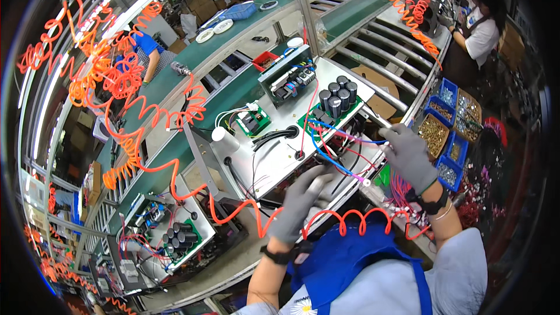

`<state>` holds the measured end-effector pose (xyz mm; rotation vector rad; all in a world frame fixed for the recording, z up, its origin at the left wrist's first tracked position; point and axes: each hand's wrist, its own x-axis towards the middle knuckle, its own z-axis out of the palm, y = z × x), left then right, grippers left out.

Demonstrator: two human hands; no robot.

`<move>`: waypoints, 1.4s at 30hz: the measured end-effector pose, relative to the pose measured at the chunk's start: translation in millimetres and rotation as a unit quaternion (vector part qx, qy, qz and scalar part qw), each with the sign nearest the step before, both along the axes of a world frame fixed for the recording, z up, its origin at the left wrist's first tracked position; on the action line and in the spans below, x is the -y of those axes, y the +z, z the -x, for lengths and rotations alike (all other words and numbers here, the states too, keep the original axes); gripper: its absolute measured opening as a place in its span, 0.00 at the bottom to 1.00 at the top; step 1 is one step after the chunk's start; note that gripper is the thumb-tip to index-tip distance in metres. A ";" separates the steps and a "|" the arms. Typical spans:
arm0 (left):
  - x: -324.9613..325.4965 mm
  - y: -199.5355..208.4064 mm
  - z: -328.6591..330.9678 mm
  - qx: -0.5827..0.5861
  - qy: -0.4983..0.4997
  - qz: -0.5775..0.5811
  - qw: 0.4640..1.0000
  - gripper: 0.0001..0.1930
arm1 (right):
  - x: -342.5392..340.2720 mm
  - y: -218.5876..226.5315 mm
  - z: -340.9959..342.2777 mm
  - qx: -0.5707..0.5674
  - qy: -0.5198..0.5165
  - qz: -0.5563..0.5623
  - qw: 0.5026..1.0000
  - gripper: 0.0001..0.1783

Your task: Assembling components, connecting wires, and using a pneumatic screwdriver to secure parts in an electronic device on a production line.

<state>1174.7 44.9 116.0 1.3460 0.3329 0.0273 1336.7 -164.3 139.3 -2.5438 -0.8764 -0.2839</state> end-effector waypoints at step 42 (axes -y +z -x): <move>-22.7 -213.2 -73.8 0.164 0.192 0.596 0.762 0.13 | -184.4 -61.8 -14.1 -0.144 0.278 0.049 0.948 0.14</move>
